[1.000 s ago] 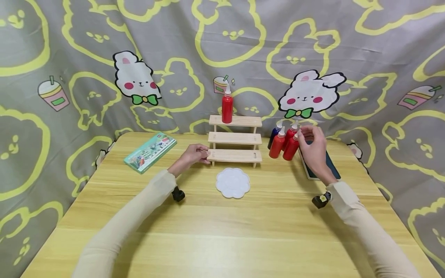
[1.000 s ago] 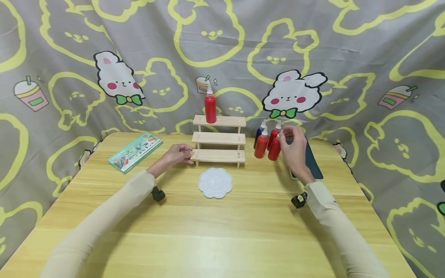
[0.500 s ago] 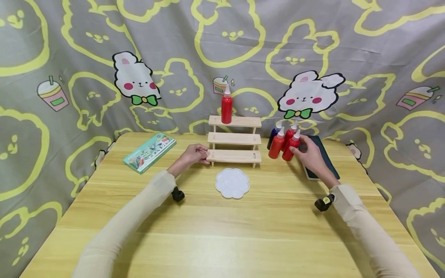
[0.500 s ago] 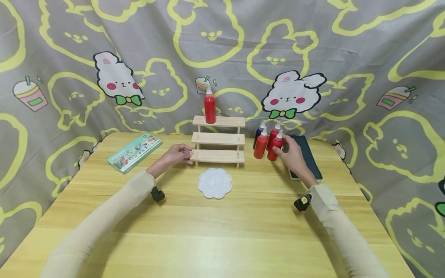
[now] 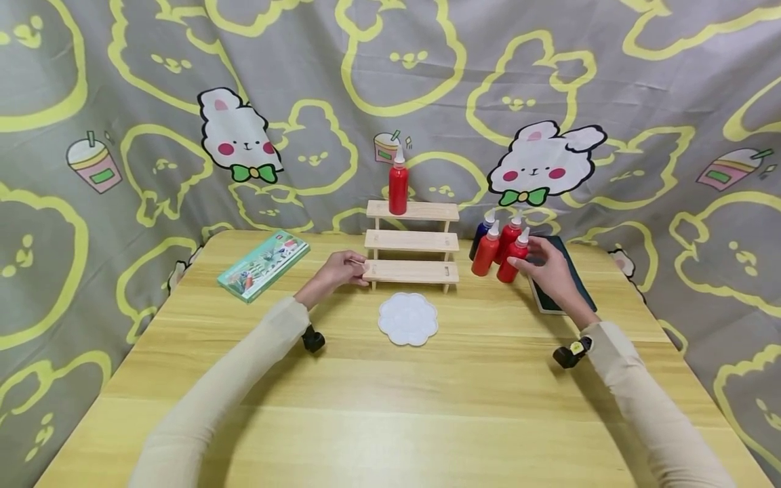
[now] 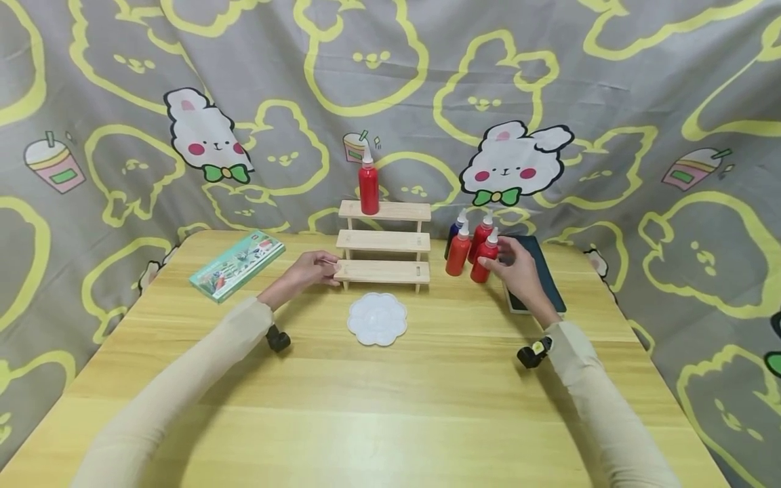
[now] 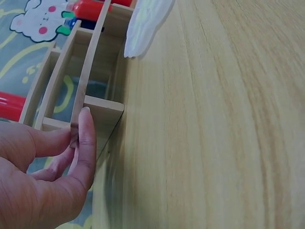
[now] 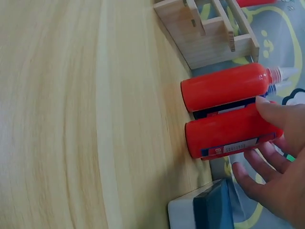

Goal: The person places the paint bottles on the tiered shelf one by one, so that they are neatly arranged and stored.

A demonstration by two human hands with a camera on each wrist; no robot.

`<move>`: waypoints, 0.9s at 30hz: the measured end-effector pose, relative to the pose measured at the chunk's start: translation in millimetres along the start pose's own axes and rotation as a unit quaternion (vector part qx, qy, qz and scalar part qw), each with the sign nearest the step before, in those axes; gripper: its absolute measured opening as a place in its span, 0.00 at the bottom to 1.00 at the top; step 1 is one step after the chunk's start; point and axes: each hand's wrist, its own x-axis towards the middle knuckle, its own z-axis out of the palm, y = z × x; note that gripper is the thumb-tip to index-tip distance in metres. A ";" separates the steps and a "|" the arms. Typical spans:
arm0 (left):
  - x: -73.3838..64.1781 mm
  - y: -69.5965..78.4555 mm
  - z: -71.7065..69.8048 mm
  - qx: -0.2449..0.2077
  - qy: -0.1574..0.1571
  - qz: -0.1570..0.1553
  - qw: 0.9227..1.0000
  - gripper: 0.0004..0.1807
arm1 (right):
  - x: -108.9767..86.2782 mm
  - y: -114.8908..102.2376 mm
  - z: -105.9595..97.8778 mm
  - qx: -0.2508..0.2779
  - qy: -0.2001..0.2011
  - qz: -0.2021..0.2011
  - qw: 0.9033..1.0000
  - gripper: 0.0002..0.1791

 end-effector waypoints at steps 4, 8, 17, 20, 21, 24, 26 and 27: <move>0.6 0.2 -0.4 -0.002 0.006 0.000 1.000 0.20 | 1.0 5.2 -0.6 0.006 -0.014 0.003 1.000 0.38; 1.1 0.5 -0.3 -0.008 0.011 -0.002 1.000 0.19 | -0.4 9.0 0.7 0.018 -0.012 0.007 1.000 0.37; 0.7 -2.3 0.4 -0.017 0.005 -0.005 1.000 0.21 | -5.1 7.0 -0.5 0.040 0.017 0.007 0.999 0.35; 0.9 -3.2 -0.8 -0.015 0.006 -0.004 1.000 0.20 | -3.5 2.7 -5.3 0.066 0.023 0.004 0.998 0.35; 0.9 -3.1 -1.1 -0.013 0.006 -0.003 1.000 0.20 | -2.5 0.8 -7.2 0.080 0.024 0.002 0.997 0.35; 1.2 -2.7 -1.2 -0.012 0.006 0.000 1.000 0.20 | 1.1 -6.0 -12.8 0.126 0.029 -0.007 0.992 0.34; 1.3 -1.9 -0.5 -0.014 0.003 0.002 1.000 0.20 | 3.8 -12.0 -16.8 0.152 0.030 -0.010 0.988 0.33; 1.3 -1.5 0.0 -0.014 0.002 0.002 1.000 0.20 | 5.1 -15.1 -19.1 0.158 0.028 -0.011 0.987 0.33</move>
